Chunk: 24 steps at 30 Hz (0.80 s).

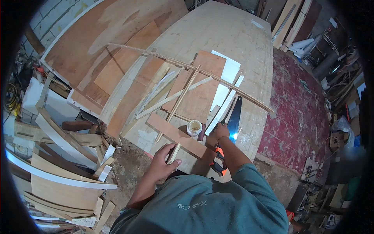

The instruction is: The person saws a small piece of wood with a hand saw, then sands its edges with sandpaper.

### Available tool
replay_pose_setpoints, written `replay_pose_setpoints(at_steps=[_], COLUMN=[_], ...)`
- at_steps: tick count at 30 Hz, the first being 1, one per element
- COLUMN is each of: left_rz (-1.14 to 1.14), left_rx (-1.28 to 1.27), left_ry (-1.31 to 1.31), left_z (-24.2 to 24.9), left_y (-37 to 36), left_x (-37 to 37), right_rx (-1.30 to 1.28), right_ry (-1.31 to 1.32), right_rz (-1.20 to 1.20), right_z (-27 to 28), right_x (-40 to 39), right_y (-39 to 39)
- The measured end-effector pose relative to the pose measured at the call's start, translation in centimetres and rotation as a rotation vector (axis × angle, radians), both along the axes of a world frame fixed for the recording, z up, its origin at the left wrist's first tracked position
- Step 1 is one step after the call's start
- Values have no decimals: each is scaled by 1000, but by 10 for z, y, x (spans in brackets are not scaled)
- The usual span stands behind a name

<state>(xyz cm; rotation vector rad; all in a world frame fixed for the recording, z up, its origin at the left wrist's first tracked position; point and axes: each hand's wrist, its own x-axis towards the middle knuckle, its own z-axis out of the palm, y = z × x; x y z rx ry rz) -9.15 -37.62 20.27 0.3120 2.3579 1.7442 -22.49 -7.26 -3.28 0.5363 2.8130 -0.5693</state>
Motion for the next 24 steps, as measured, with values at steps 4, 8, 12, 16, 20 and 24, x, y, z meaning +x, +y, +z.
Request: replay_pose_setpoints(at_steps=[4,8,12,16,20,24], left_rz=[29,14,-100,-180,-287,-346], left_rx=[59,150,69,15,7,-17], left_ry=[1,-25,144,277,405,534], left_z=[2,26,37,44,50,47], left_y=[-1,12,24,48,77,103], left_x=[8,8,0,-16,-27,-25], right_rx=[-79,-443,-973,-1149,-651,-508], right_ry=[116,457,396,533,712,695], right_rz=[-53,-423,-623,-416,56,224], right_z=[-15,-26,33,79,212,285], right_x=[-4,17,77,132,168,185], right_y=[13,21,12,21,8,8])
